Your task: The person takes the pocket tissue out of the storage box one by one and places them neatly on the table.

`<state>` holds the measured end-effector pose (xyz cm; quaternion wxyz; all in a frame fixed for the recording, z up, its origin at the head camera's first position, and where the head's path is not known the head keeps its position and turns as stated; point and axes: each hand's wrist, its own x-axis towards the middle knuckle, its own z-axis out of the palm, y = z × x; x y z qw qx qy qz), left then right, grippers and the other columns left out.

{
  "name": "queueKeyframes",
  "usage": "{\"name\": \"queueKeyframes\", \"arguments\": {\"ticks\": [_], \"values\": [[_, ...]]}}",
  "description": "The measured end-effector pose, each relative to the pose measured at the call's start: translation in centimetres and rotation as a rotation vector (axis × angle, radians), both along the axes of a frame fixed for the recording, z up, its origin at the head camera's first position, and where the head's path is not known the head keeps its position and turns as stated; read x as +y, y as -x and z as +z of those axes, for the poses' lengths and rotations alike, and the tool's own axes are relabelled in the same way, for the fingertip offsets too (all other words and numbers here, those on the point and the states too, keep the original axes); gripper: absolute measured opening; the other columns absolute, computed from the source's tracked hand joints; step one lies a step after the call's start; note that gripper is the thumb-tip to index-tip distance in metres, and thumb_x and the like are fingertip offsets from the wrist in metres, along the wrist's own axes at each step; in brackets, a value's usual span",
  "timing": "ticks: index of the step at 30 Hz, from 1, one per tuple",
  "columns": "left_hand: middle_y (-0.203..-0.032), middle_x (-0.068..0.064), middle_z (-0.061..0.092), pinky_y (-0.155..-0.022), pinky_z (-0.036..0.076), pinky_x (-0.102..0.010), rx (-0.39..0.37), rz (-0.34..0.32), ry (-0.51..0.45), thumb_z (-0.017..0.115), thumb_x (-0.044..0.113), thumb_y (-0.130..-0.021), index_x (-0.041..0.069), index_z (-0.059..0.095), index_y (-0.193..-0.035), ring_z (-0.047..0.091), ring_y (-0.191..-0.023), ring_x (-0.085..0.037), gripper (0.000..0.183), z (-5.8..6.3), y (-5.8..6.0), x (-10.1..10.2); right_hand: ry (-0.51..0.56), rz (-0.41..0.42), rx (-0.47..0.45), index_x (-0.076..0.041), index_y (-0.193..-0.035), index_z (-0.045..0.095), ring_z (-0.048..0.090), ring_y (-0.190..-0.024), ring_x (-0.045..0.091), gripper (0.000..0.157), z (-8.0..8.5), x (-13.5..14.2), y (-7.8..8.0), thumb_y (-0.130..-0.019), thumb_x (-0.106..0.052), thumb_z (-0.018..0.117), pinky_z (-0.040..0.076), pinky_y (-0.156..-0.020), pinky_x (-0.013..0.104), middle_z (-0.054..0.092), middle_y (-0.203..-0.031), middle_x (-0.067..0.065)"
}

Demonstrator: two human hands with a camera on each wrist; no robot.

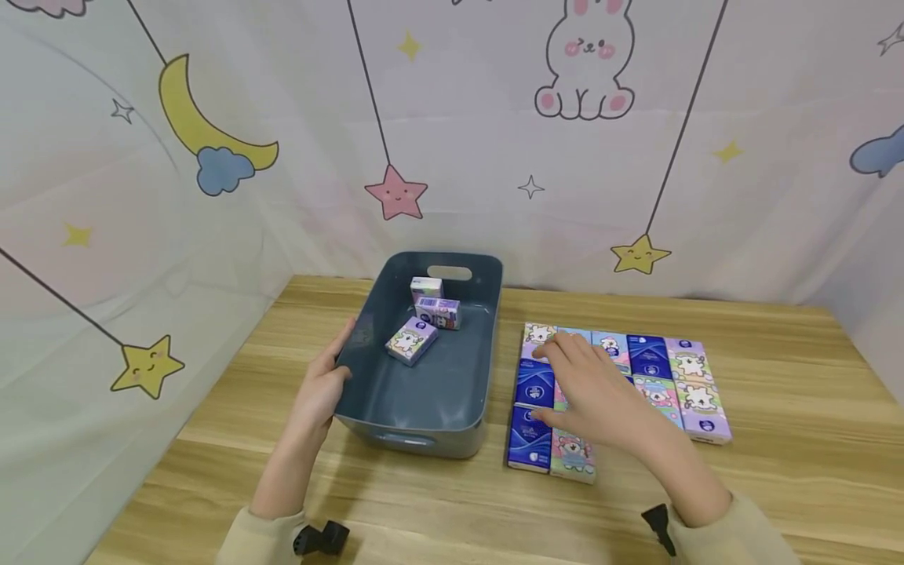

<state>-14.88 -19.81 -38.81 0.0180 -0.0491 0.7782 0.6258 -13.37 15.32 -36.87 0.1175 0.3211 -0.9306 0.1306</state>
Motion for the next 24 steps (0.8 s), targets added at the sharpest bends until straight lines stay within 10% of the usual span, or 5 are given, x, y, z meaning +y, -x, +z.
{"name": "queueKeyframes", "arguments": {"ticks": [13, 24], "values": [[-0.162, 0.005, 0.017, -0.121, 0.005, -0.052, 0.021, 0.001, -0.002, 0.028, -0.007, -0.089, 0.026, 0.024, -0.153, 0.003, -0.151, -0.022, 0.072, -0.4, 0.3, -0.2, 0.077, 0.016, -0.136, -0.002, -0.133, 0.048, 0.052, -0.118, 0.030, 0.070, 4.4, -6.6, 4.1, -0.077, -0.031, 0.079, 0.044, -0.101, 0.049, 0.054, -0.128, 0.015], [-0.162, 0.002, 0.018, -0.122, 0.006, -0.049, 0.039, 0.009, 0.004, 0.029, -0.008, -0.088, 0.022, 0.025, -0.153, 0.006, -0.151, -0.023, 0.072, -0.5, 0.3, -0.1, -0.062, -0.013, -0.274, 0.001, -0.140, 0.041, 0.047, -0.126, 0.035, 0.084, 6.3, -12.0, 7.6, -0.079, -0.046, 0.074, 0.041, -0.105, 0.052, 0.050, -0.138, 0.019]]}}
